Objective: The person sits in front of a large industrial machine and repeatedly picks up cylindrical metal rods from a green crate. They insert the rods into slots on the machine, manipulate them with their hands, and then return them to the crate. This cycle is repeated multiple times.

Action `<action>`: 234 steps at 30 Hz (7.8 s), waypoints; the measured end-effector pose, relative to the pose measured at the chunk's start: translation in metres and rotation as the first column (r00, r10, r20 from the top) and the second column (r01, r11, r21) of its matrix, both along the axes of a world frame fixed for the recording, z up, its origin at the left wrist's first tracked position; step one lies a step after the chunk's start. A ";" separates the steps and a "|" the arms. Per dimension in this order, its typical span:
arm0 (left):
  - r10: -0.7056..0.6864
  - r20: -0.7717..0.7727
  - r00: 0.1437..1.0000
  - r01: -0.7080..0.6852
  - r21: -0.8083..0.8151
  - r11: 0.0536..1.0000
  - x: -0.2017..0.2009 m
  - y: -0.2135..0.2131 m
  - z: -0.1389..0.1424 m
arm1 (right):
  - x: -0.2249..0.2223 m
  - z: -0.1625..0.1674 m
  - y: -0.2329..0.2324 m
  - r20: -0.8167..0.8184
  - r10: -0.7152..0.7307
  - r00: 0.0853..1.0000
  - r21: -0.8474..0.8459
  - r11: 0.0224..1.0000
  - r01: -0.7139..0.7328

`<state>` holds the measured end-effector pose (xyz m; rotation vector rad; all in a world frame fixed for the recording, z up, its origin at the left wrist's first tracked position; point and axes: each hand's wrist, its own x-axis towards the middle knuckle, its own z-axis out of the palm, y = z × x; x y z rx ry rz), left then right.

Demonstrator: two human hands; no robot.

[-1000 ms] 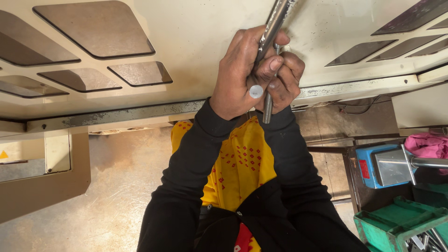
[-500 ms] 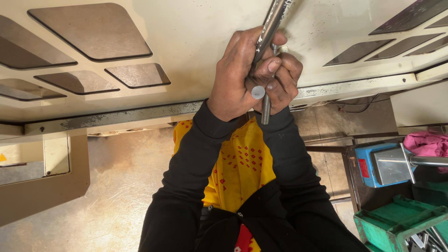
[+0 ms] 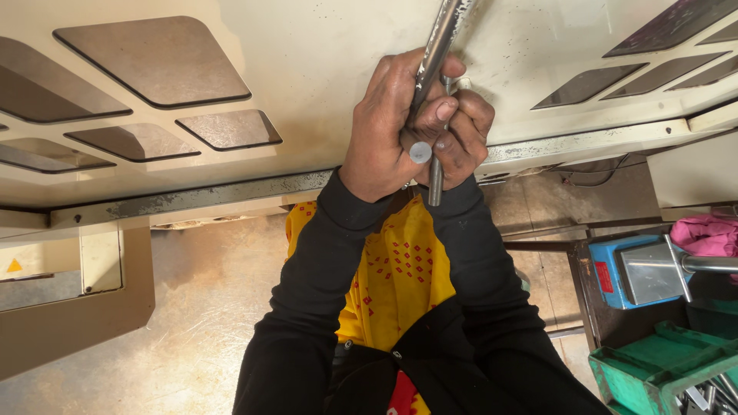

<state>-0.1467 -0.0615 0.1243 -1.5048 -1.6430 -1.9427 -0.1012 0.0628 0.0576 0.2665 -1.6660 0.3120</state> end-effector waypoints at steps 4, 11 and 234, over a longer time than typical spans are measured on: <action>0.007 0.023 1.000 -0.006 -0.022 1.000 0.001 -0.001 0.001 | 0.000 0.001 -0.001 -0.019 0.017 1.000 0.007 1.000 -0.017; 0.002 0.038 0.999 -0.002 -0.003 1.000 0.004 -0.001 0.003 | 0.001 0.001 0.002 -0.018 0.030 0.999 0.009 1.000 -0.030; -0.962 -0.049 -0.269 -0.131 0.991 -0.014 0.096 -0.057 -0.007 | 0.139 0.016 -0.075 -0.222 0.414 0.883 -0.677 0.586 -0.445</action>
